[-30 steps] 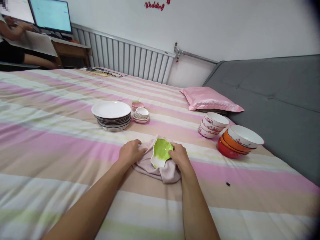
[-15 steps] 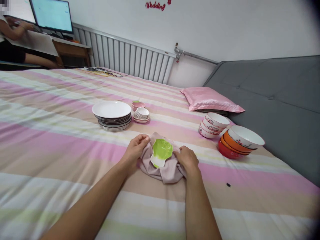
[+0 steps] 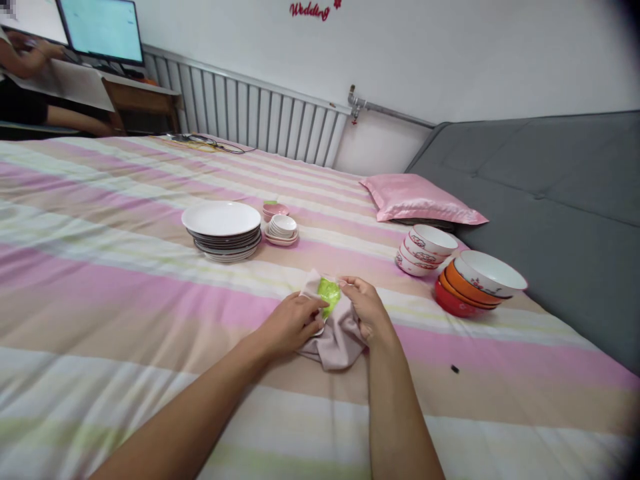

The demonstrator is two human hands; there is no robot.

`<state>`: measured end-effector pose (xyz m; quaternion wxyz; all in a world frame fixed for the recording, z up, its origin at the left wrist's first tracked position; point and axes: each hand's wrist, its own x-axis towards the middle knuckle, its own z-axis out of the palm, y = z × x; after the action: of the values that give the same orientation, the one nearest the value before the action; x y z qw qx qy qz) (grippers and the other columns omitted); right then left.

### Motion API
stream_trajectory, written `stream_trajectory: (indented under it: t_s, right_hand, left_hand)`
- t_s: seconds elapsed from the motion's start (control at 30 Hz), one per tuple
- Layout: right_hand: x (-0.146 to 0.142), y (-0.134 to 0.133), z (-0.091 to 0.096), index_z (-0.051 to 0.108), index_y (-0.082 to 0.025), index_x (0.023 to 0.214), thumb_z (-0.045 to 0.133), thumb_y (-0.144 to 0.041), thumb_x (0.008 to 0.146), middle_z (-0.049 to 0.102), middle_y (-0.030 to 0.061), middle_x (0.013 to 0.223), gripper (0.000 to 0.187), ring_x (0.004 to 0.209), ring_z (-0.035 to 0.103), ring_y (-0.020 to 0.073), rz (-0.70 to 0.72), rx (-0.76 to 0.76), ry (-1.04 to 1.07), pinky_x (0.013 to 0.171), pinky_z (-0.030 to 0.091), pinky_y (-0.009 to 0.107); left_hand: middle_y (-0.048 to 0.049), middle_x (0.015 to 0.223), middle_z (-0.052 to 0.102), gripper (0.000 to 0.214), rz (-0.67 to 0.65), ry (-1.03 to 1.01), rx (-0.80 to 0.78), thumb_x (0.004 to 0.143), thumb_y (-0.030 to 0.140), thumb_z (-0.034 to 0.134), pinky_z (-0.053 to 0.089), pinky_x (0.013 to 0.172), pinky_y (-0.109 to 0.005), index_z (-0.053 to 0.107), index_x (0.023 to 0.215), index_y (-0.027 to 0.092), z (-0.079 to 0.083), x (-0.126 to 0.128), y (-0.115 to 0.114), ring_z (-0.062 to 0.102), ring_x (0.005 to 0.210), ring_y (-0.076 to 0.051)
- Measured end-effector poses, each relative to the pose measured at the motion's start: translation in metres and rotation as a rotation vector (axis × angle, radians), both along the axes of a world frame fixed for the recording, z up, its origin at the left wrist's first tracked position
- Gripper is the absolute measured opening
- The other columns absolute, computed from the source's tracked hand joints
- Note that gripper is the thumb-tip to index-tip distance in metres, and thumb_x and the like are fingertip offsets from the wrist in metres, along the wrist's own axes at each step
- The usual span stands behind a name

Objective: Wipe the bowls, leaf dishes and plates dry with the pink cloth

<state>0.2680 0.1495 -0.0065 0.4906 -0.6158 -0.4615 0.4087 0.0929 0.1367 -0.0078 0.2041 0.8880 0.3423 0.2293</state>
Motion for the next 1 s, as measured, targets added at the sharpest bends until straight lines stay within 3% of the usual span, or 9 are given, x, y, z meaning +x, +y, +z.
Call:
stream_trajectory:
  t_s: [0.13, 0.23, 0.43, 0.53, 0.63, 0.7, 0.8, 0.9, 1.0]
  right_hand:
    - [-0.009, -0.001, -0.004, 0.061, -0.016, 0.098, 0.062, -0.038, 0.062, 0.067, 0.0026, 0.072, 0.042, 0.063, 0.062, 0.0155, 0.082, -0.016, 0.116, 0.058, 0.048, 0.026]
    - [-0.007, 0.0, -0.006, 0.062, -0.017, 0.101, 0.061, -0.03, 0.062, 0.07, 0.0049, 0.083, 0.042, 0.072, 0.064, 0.0173, 0.094, -0.042, 0.118, 0.061, 0.048, 0.026]
    - [-0.003, -0.002, 0.0, 0.059, -0.018, 0.106, 0.048, -0.013, 0.056, 0.069, 0.0066, 0.101, 0.052, 0.065, 0.06, 0.0118, 0.187, -0.058, 0.167, 0.052, 0.042, 0.02]
    - [-0.004, -0.005, 0.002, 0.057, -0.017, 0.109, 0.049, -0.012, 0.055, 0.065, 0.0088, 0.11, 0.055, 0.064, 0.058, 0.0089, 0.257, -0.029, 0.136, 0.052, 0.04, 0.018]
    - [-0.004, -0.006, 0.001, 0.054, -0.017, 0.114, 0.051, -0.013, 0.059, 0.064, 0.0098, 0.111, 0.056, 0.063, 0.056, 0.0073, 0.345, 0.012, 0.064, 0.054, 0.041, 0.018]
    - [-0.006, -0.005, -0.001, 0.052, -0.017, 0.117, 0.052, -0.015, 0.061, 0.063, 0.0086, 0.107, 0.056, 0.059, 0.055, 0.0068, 0.38, 0.036, -0.02, 0.053, 0.041, 0.019]
    - [-0.01, -0.003, -0.002, 0.055, -0.019, 0.112, 0.055, -0.014, 0.06, 0.062, 0.0044, 0.099, 0.052, 0.058, 0.054, 0.0086, 0.289, 0.087, -0.287, 0.056, 0.045, 0.022]
    - [-0.015, -0.004, 0.001, 0.058, -0.021, 0.106, 0.061, -0.016, 0.059, 0.06, 0.0042, 0.098, 0.048, 0.078, 0.06, 0.0161, 0.051, 0.113, -0.64, 0.072, 0.048, 0.028]
    - [-0.015, -0.007, 0.006, 0.052, -0.02, 0.115, 0.069, -0.029, 0.061, 0.056, 0.011, 0.113, 0.057, 0.099, 0.058, 0.0247, -0.166, -0.033, -0.809, 0.08, 0.047, 0.033]
  left_hand:
    - [-0.0055, 0.089, 0.067, 0.017, -0.052, -0.02, -0.007, 0.087, 0.019, 0.044, 0.04, 0.085, -0.03, 0.061, 0.089, 0.017, 0.004, 0.001, -0.001, 0.058, 0.085, -0.018]
    - [-0.0039, 0.078, 0.065, 0.023, -0.043, -0.07, -0.031, 0.088, 0.019, 0.04, 0.041, 0.08, -0.029, 0.061, 0.079, 0.018, 0.007, 0.002, -0.001, 0.056, 0.079, -0.018]
    - [-0.0047, 0.086, 0.068, 0.025, 0.188, -0.409, -0.234, 0.085, 0.024, 0.044, 0.045, 0.077, -0.028, 0.066, 0.095, 0.017, 0.002, 0.001, 0.002, 0.061, 0.082, -0.017]
    - [-0.0071, 0.098, 0.067, 0.025, 0.391, -0.528, -0.227, 0.079, 0.024, 0.048, 0.046, 0.076, -0.028, 0.064, 0.096, 0.015, -0.005, -0.002, 0.008, 0.062, 0.088, -0.018]
    - [-0.0113, 0.101, 0.066, 0.038, 0.585, -0.377, -0.261, 0.074, 0.027, 0.053, 0.046, 0.07, -0.029, 0.059, 0.108, 0.011, -0.009, -0.005, 0.014, 0.062, 0.083, -0.019]
    - [-0.0107, 0.092, 0.067, 0.039, 0.581, -0.191, -0.314, 0.076, 0.032, 0.052, 0.044, 0.065, -0.028, 0.06, 0.108, 0.011, -0.009, -0.006, 0.015, 0.062, 0.075, -0.019]
    - [-0.007, 0.075, 0.067, 0.025, 0.476, -0.043, -0.347, 0.077, 0.032, 0.05, 0.038, 0.057, -0.026, 0.065, 0.087, 0.014, -0.006, -0.004, 0.011, 0.06, 0.067, -0.019]
    - [-0.0059, 0.071, 0.066, 0.014, 0.464, -0.012, -0.349, 0.072, 0.026, 0.054, 0.035, 0.054, -0.025, 0.062, 0.076, 0.015, -0.006, -0.001, 0.008, 0.059, 0.065, -0.019]
    - [-0.0058, 0.074, 0.067, 0.012, 0.467, -0.013, -0.354, 0.071, 0.021, 0.054, 0.036, 0.056, -0.024, 0.061, 0.078, 0.016, -0.009, -0.001, 0.008, 0.06, 0.068, -0.019]
